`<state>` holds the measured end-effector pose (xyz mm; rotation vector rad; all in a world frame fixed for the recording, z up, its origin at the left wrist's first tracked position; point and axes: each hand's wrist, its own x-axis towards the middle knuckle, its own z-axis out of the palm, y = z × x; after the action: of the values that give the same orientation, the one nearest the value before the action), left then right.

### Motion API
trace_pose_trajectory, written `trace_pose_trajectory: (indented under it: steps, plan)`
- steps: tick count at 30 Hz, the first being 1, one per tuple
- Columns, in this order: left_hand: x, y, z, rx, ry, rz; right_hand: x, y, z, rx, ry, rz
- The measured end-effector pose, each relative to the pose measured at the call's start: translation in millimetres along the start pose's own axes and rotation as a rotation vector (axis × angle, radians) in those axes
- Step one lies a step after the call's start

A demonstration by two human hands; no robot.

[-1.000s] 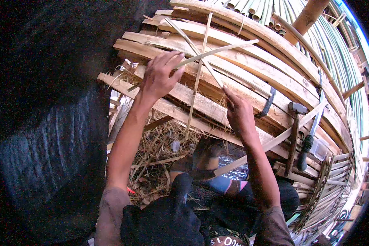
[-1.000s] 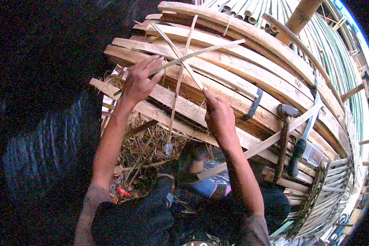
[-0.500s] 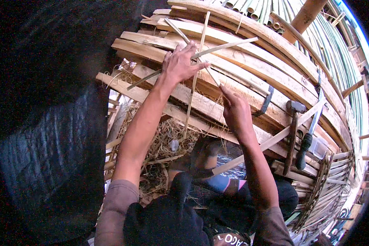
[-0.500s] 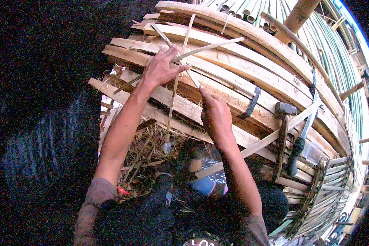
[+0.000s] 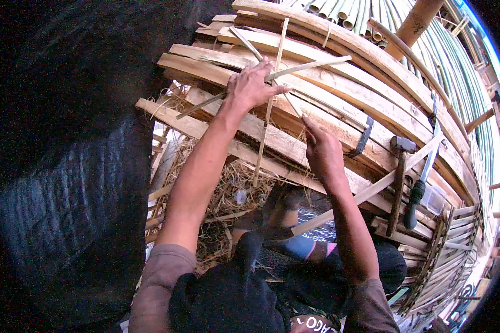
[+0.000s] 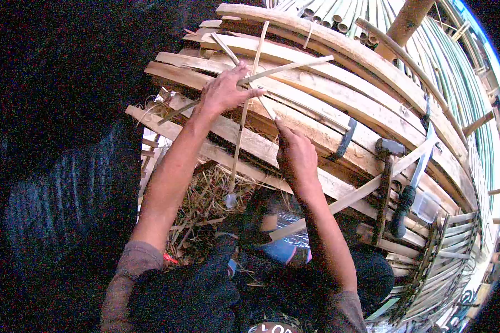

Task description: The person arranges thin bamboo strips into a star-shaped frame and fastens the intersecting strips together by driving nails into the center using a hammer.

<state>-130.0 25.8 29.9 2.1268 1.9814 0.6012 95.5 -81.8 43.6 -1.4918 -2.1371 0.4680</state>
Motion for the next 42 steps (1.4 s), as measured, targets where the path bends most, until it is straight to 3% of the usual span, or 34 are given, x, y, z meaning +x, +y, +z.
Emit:
trace_pose_trajectory:
  steps: [12, 14, 19, 23, 27, 29, 31, 42]
  plan:
    - [1.9, 5.5, -4.8, 0.042, -0.047, -0.046, -13.6, -10.2, -9.9, -0.112, -0.027, 0.056]
    - [2.6, 3.0, -3.1, 0.038, -0.046, -0.052, -25.1, -18.0, -25.1, -0.243, 0.033, -0.001]
    - [1.7, 3.2, -2.6, -0.014, -0.062, -0.065, -75.5, -1.4, -47.8, -0.05, 0.341, -0.015]
    - [0.6, 1.7, 0.2, -0.02, -0.044, -0.053, -133.7, 32.6, -53.3, 0.094, 0.431, 0.292]
    - [1.1, -0.9, 3.0, -0.032, -0.035, -0.035, -202.0, 92.2, -31.7, 0.056, 0.412, 0.309]
    - [2.6, -4.4, 6.7, -0.031, -0.034, -0.023, -226.1, 96.9, -23.0, -0.041, 0.268, 0.368]
    - [3.5, -3.3, 7.2, -0.017, -0.026, -0.019, -230.4, 92.8, -17.8, -0.163, 0.187, 0.373]
    - [2.1, -4.7, 7.1, -0.088, -0.016, -0.006, -214.3, 107.8, -5.9, -0.044, 0.187, 0.446]
